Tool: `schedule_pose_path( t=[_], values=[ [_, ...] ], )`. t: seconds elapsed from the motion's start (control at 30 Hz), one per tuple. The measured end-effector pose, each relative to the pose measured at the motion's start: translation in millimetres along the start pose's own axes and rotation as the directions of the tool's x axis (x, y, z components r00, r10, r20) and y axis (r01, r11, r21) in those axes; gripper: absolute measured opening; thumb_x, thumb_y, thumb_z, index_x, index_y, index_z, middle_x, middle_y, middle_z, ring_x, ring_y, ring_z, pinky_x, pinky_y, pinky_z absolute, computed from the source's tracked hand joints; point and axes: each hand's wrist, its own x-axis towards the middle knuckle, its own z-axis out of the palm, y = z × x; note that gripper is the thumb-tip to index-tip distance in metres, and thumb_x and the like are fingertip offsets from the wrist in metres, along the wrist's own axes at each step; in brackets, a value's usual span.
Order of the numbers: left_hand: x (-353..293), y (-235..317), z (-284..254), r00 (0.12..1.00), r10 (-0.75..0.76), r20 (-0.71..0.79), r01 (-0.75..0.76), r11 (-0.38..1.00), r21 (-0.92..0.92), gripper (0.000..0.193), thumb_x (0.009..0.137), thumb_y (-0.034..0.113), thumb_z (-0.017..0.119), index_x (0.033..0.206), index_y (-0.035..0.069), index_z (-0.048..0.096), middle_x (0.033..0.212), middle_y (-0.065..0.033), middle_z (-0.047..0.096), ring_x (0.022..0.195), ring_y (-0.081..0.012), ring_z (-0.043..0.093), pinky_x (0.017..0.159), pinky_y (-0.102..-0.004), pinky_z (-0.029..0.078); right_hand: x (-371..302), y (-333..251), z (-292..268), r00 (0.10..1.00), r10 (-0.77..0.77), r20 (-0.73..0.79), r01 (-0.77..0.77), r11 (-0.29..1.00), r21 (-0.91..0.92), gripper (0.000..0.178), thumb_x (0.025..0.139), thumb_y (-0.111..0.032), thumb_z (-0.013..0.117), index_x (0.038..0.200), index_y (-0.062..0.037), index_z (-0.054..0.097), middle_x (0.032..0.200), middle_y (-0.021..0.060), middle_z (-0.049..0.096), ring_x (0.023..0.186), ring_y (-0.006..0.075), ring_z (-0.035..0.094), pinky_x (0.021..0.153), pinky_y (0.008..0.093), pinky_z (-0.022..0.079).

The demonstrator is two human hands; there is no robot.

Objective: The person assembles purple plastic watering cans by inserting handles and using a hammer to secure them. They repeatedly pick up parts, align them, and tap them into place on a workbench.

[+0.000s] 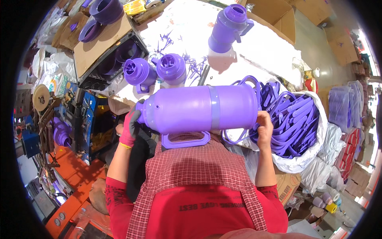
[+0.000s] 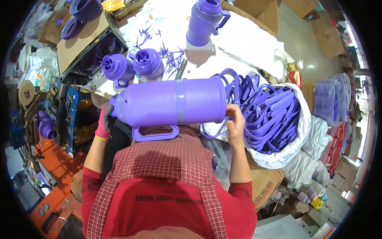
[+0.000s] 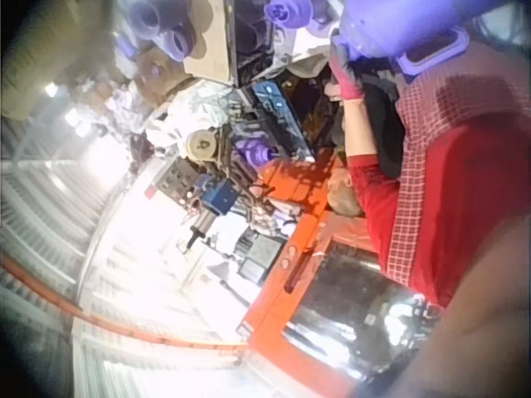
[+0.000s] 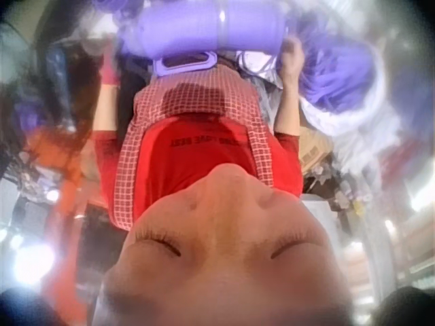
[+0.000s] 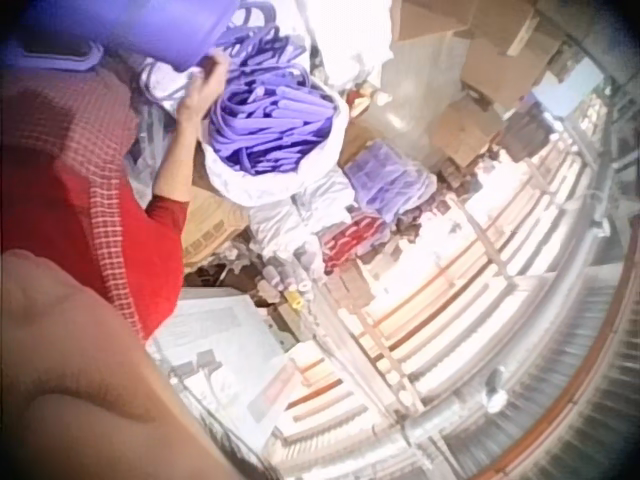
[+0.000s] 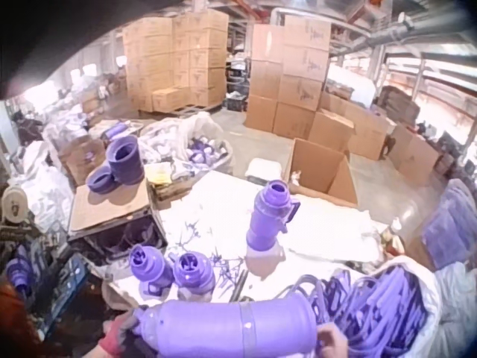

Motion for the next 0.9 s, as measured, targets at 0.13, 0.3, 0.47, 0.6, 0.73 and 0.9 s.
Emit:
schedule_pose_path(
  t=[0.13, 0.3, 0.47, 0.6, 0.73, 0.9],
  values=[
    [0, 6, 15, 0.997, 0.076, 0.028, -0.078, 0.991, 0.113, 0.085, 0.089, 0.037, 0.073, 0.153, -0.002, 0.034, 0.147, -0.0123, 0.048, 0.134, -0.0228, 0.047, 0.113, -0.0347, 0.035, -11, 15, 22, 0.918, 0.243, -0.314, -0.317, 0.925, -0.21, 0.023, 0.099, -0.021, 0.061, 0.089, -0.0004, 0.058, 0.075, -0.0006, 0.053, 0.068, 0.0085, 0.047, 0.062, 0.0256, 0.04],
    [-2, 27, 38, 0.982, 0.174, 0.071, -0.188, 0.941, 0.282, 0.104, 0.073, 0.037, 0.085, 0.155, 0.001, 0.031, 0.149, -0.0107, 0.043, 0.137, -0.0249, 0.043, 0.114, -0.0391, 0.035, 0, 29, 32, 0.858, 0.28, -0.43, -0.297, 0.955, 0.029, 0.033, 0.101, -0.022, 0.06, 0.076, -0.0022, 0.051, 0.071, -0.0031, 0.045, 0.067, 0.0069, 0.038, 0.058, 0.026, 0.032],
    [6, 12, 35, 0.937, 0.345, 0.05, -0.343, 0.887, 0.31, 0.094, 0.074, 0.018, 0.076, 0.154, 0.001, 0.032, 0.15, -0.0142, 0.042, 0.139, -0.027, 0.043, 0.116, -0.0394, 0.034, -14, 29, 57, 0.849, 0.134, -0.511, -0.136, 0.99, 0.033, 0.038, 0.1, -0.029, 0.062, 0.074, -0.0034, 0.049, 0.07, -0.0028, 0.045, 0.067, 0.0071, 0.038, 0.059, 0.0256, 0.031],
    [21, -6, 24, 0.95, 0.271, -0.156, -0.231, 0.944, 0.234, 0.047, 0.104, 0.019, 0.049, 0.147, 0.0, 0.044, 0.145, -0.0134, 0.05, 0.132, -0.0232, 0.049, 0.113, -0.0367, 0.036, -53, 53, 78, 0.903, -0.14, -0.406, 0.111, 0.989, -0.095, 0.039, 0.099, -0.031, 0.063, 0.074, -0.0019, 0.053, 0.069, 0.0041, 0.052, 0.063, 0.0143, 0.049, 0.058, 0.0271, 0.039],
    [13, 21, 34, 0.743, 0.625, -0.24, -0.383, 0.691, 0.613, 0.036, 0.102, 0.015, 0.045, 0.128, -0.007, 0.058, 0.126, -0.0135, 0.061, 0.115, -0.0209, 0.057, 0.102, -0.0354, 0.044, -89, 115, 52, 0.947, 0.314, -0.07, -0.32, 0.941, -0.107, 0.027, 0.096, -0.024, 0.063, 0.083, 0.0007, 0.065, 0.078, 0.0136, 0.064, 0.071, 0.0276, 0.064, 0.069, 0.0369, 0.05],
    [-10, 49, 81, 0.747, 0.665, -0.027, -0.427, 0.51, 0.746, 0.051, 0.087, 0.03, 0.056, 0.122, -0.007, 0.062, 0.119, -0.0168, 0.064, 0.111, -0.0272, 0.06, 0.1, -0.0399, 0.044, -108, 222, 15, 0.961, 0.274, -0.041, -0.211, 0.627, -0.75, 0.022, 0.084, -0.005, 0.061, 0.105, -0.0016, 0.064, 0.104, 0.016, 0.066, 0.098, 0.0348, 0.063, 0.088, 0.0427, 0.051]
  ],
)
